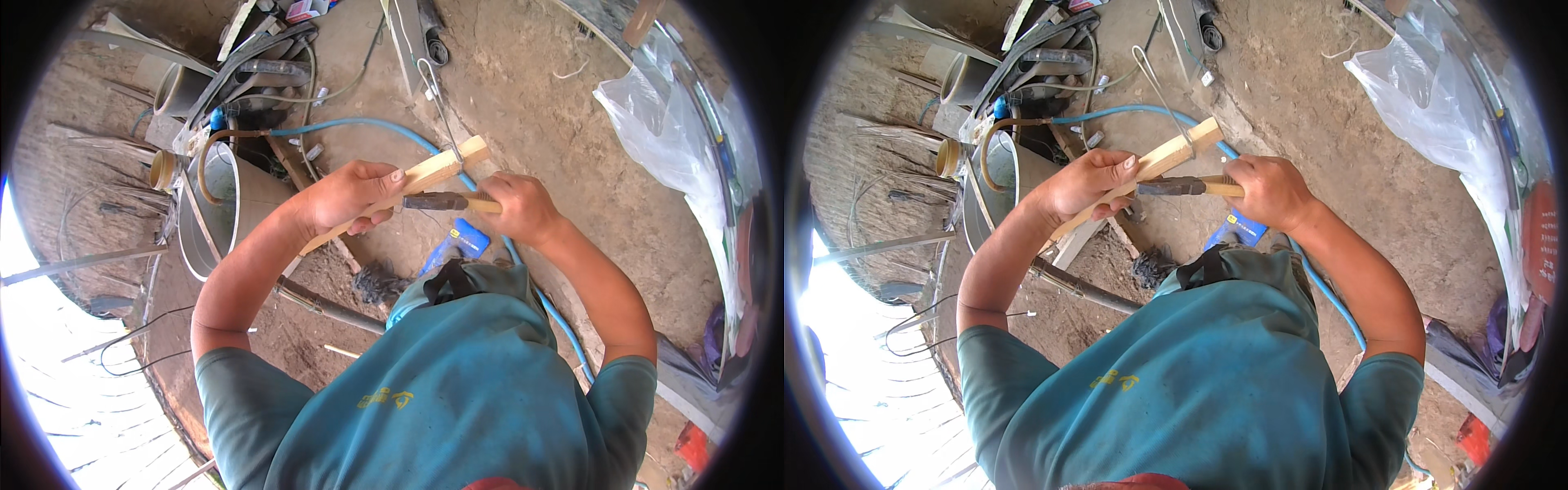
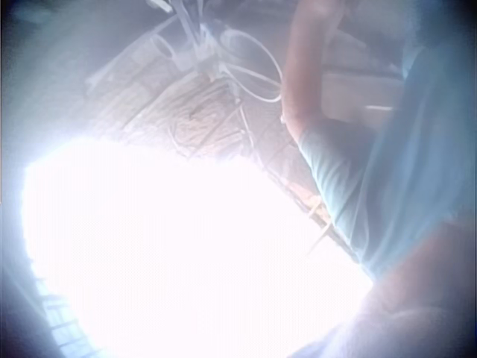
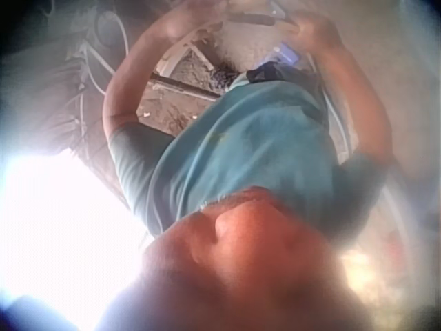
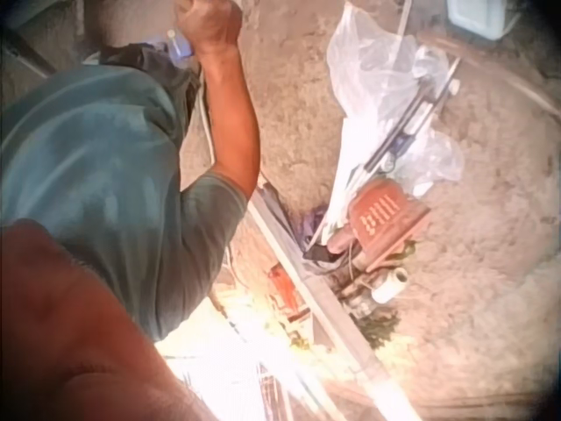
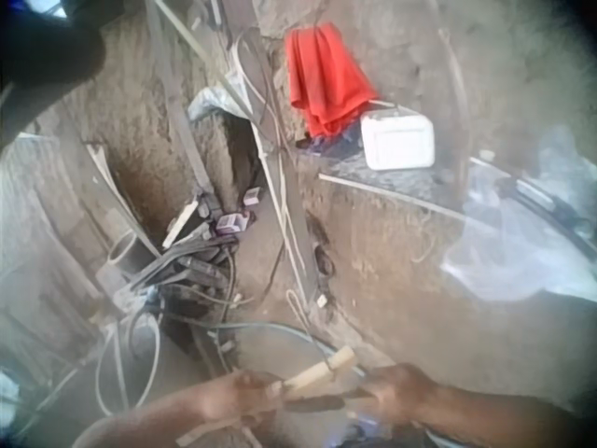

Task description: The person assembles a wooden structure by wrapping wire around two wooden sticks and securing it with pliers. They repeatedly twist and tighten the wire at multiple points along the sticks.

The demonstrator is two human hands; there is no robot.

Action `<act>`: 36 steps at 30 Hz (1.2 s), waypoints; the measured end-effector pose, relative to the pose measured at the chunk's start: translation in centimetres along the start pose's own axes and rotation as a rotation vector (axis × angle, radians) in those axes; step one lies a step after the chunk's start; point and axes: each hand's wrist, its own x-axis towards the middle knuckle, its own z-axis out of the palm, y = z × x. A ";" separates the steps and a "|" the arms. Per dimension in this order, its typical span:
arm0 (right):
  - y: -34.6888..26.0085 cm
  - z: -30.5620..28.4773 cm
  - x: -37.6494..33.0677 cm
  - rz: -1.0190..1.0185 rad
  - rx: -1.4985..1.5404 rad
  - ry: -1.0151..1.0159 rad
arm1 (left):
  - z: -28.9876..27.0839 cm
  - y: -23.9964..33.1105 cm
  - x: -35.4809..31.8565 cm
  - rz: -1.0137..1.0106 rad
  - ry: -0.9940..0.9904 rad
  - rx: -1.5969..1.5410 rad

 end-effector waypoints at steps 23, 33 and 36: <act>3.3 2.3 1.9 -0.233 -0.016 0.201 | 1.2 0.9 0.0 -0.046 0.057 0.021; 3.8 2.9 2.3 -0.264 -0.017 0.214 | 1.8 0.9 -0.6 -0.041 0.054 0.072; 4.2 3.5 2.5 -0.305 0.001 0.292 | 1.9 1.0 -0.8 -0.053 0.052 0.087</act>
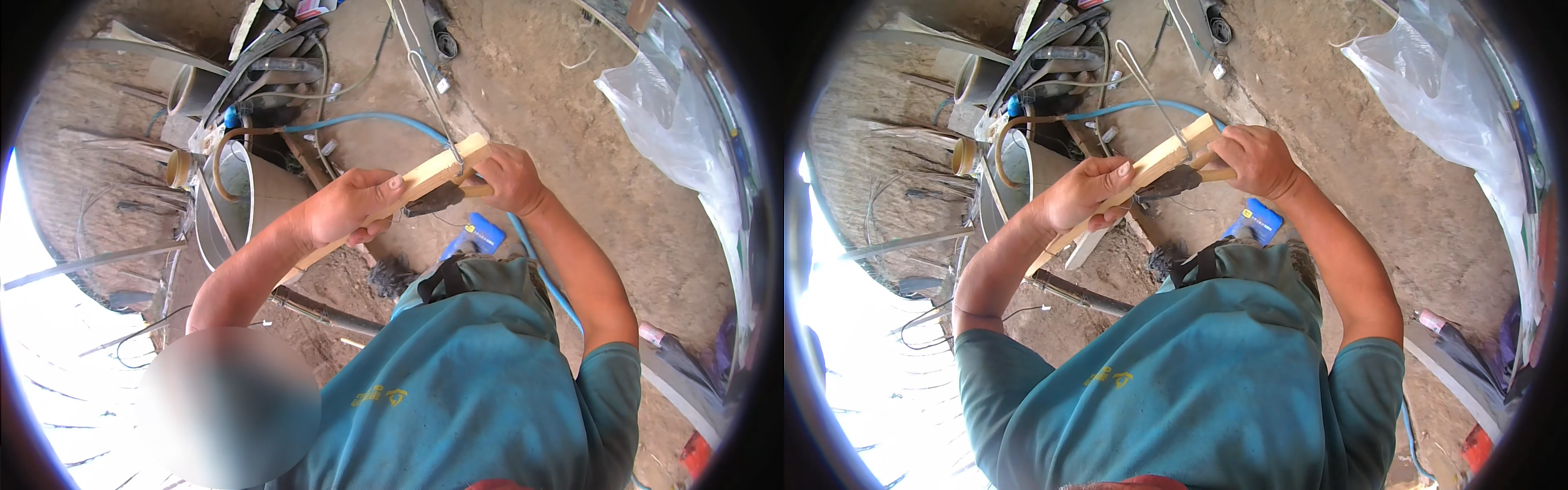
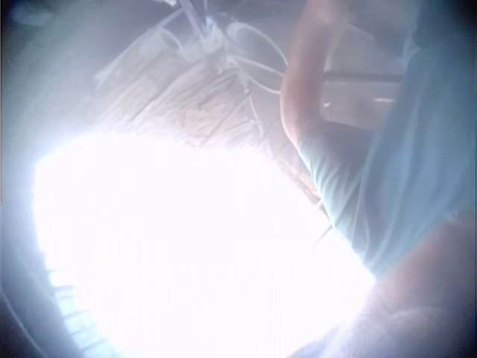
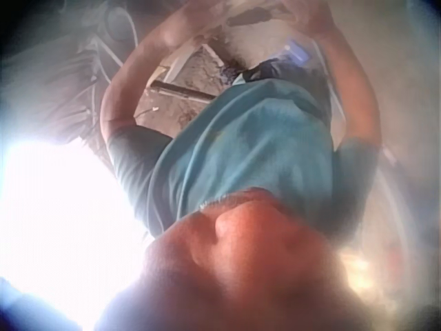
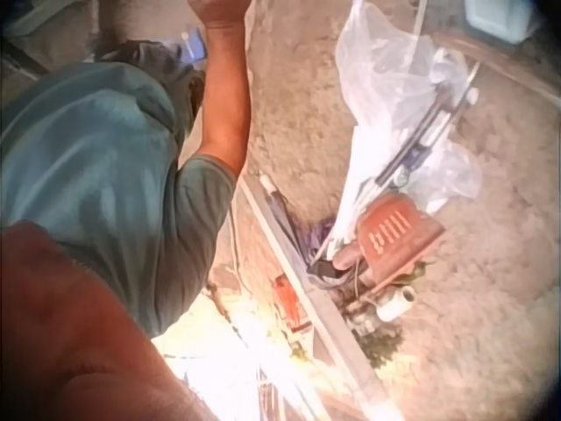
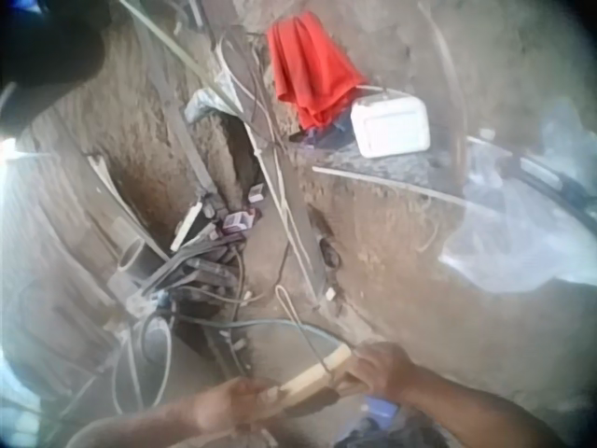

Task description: The person assembles a wooden structure by wrapping wire around two wooden sticks and securing it with pliers. They repeatedly twist and tighten the wire at multiple points along the sticks.

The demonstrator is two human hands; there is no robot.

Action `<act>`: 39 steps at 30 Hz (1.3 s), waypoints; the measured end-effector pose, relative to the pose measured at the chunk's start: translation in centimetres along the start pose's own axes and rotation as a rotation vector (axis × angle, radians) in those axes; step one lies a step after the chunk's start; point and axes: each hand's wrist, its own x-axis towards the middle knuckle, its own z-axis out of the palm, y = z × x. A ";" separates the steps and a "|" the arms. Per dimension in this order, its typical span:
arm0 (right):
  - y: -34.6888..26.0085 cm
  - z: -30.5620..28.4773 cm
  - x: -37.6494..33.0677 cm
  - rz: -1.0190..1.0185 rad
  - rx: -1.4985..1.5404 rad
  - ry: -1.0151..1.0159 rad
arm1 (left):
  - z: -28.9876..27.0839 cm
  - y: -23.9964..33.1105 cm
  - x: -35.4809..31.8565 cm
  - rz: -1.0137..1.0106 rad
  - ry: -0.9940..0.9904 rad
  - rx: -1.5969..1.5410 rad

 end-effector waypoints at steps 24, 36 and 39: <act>-6.5 -3.9 -0.1 0.314 0.141 -0.359 | -2.5 -2.3 0.1 -0.037 -0.028 -0.244; -11.3 -7.1 -0.9 0.401 -0.321 -0.328 | -2.4 -2.0 0.5 -0.019 -0.066 -0.276; -11.5 -5.7 -3.8 0.746 0.034 -0.163 | -2.7 -2.1 0.5 -0.004 -0.073 -0.276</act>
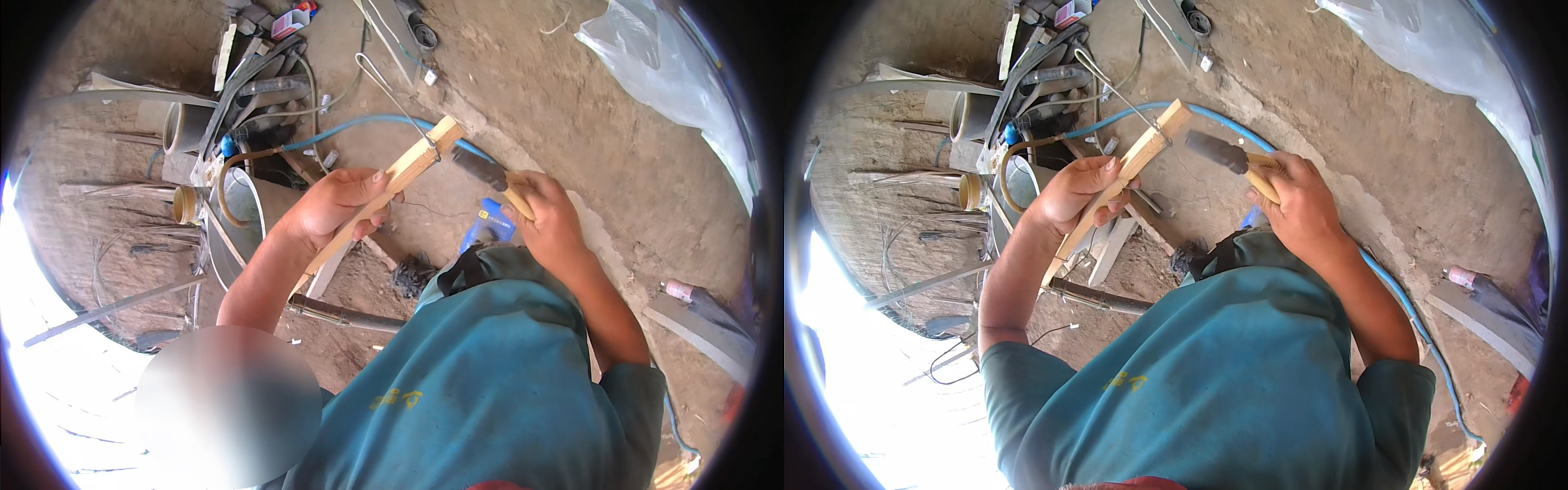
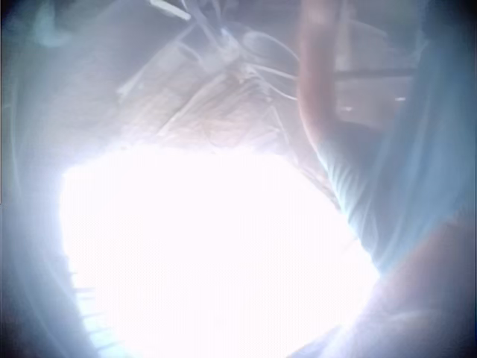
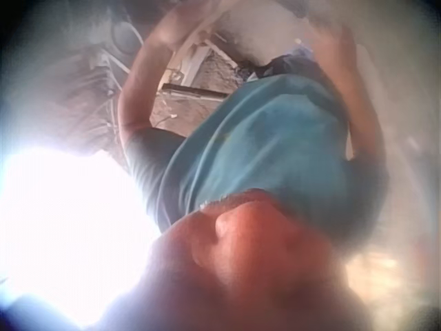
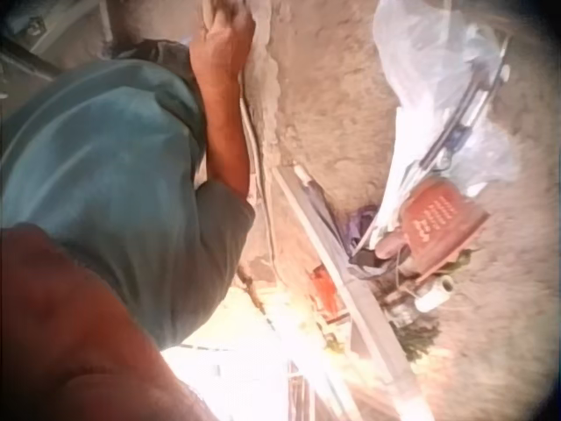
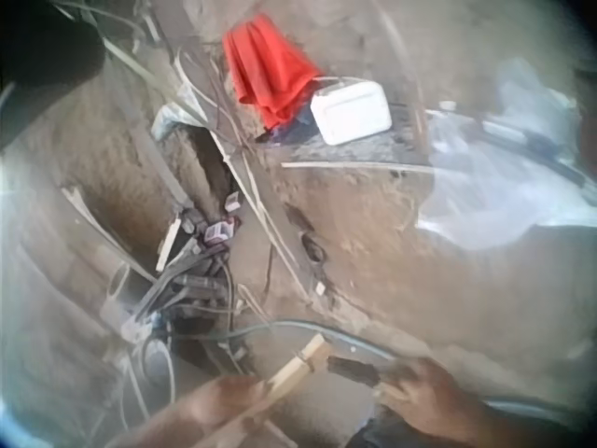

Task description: The person assembles a wooden structure by wrapping wire around two wooden sticks and securing it with pliers. They repeatedly twist and tighten the wire at multiple points along the sticks.

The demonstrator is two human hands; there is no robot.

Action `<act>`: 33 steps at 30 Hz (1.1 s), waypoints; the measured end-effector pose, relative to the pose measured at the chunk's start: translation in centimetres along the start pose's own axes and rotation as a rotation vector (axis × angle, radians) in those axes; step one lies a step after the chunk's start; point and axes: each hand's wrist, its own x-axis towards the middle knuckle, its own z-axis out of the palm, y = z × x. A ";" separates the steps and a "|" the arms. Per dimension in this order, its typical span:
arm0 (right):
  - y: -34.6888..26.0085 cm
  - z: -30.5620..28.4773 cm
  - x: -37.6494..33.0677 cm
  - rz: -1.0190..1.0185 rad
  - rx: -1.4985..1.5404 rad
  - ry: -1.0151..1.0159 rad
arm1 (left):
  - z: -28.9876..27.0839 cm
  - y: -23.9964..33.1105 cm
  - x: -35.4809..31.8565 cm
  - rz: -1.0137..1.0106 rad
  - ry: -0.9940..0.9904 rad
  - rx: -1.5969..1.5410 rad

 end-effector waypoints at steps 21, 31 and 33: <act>-5.7 6.2 1.1 0.565 0.767 -0.085 | -0.5 -0.5 0.1 0.029 -0.013 0.028; -4.4 7.7 3.6 0.304 0.306 0.135 | -1.1 -0.6 0.4 0.036 0.002 0.048; -4.5 6.3 2.3 0.291 0.213 0.131 | -1.8 -0.8 0.7 0.026 0.025 0.043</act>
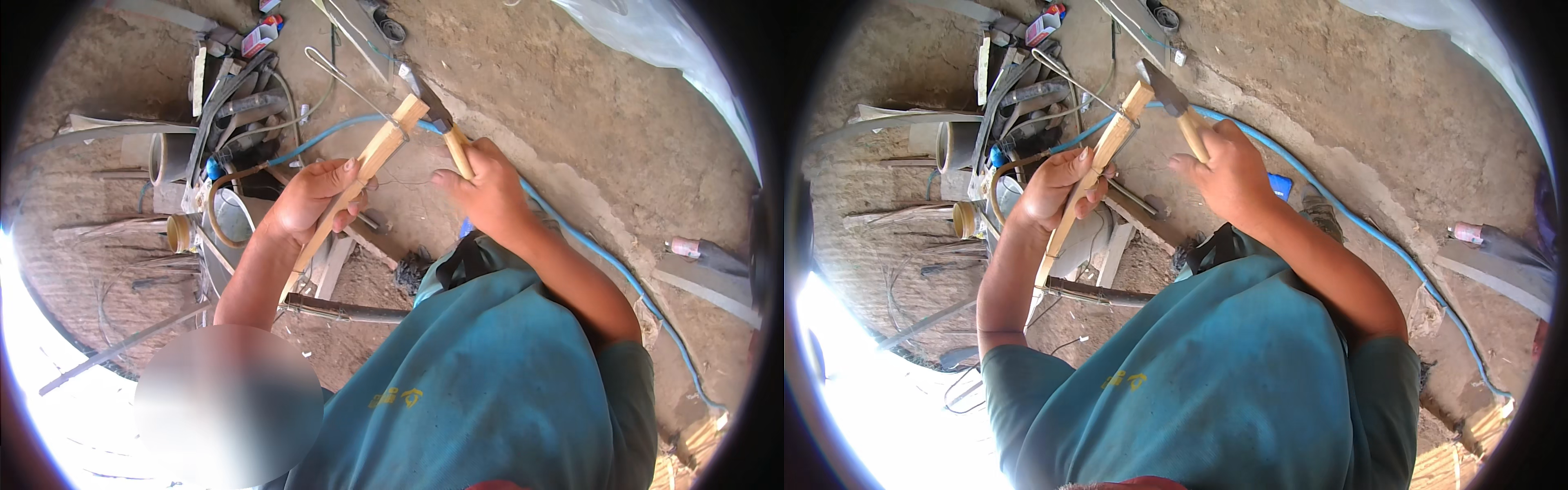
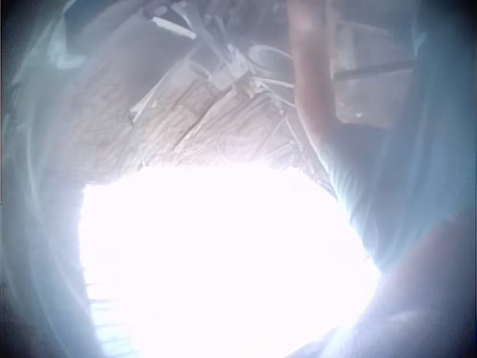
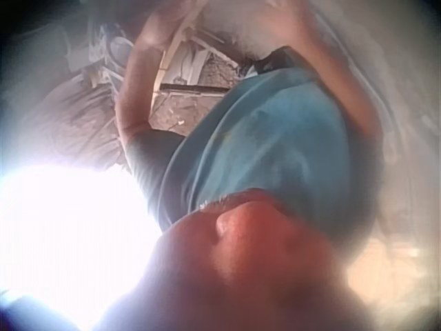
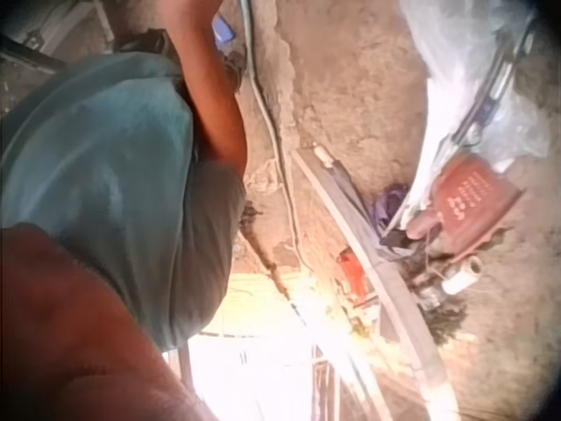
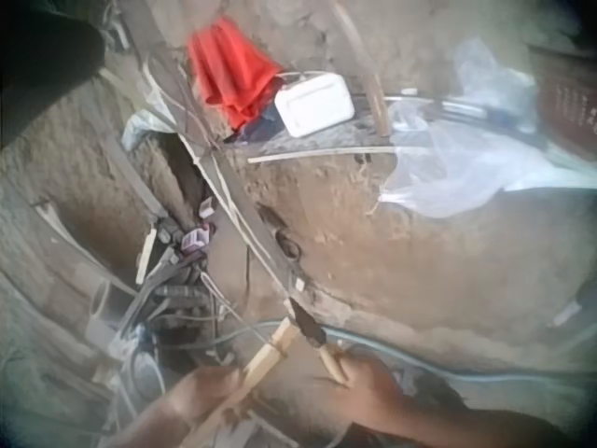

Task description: The person assembles a wooden structure by wrapping wire around two wooden sticks and securing it with pliers. They repeatedly twist and tighten the wire at multiple points along the sticks.

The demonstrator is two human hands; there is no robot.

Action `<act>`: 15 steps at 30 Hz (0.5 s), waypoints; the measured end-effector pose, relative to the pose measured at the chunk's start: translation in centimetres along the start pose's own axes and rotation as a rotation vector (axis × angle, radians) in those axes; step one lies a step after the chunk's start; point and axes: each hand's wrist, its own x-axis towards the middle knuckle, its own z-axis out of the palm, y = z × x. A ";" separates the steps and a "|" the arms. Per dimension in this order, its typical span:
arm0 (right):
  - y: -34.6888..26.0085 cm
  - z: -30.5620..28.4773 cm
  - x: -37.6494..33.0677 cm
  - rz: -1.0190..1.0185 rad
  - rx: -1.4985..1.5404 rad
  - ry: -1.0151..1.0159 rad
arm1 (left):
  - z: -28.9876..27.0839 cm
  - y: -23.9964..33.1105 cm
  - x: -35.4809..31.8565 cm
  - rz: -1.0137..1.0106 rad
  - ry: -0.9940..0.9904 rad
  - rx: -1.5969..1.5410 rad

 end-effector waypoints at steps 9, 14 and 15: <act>-1.2 -3.7 -4.6 0.083 0.257 -0.437 | -3.0 -0.5 1.8 -0.024 0.032 0.009; -1.8 -1.8 -3.5 0.534 0.787 -0.947 | -3.0 0.0 2.4 -0.023 0.037 0.040; -2.6 -1.9 -3.4 0.502 0.920 -0.951 | -3.1 -0.1 2.5 -0.023 0.027 0.028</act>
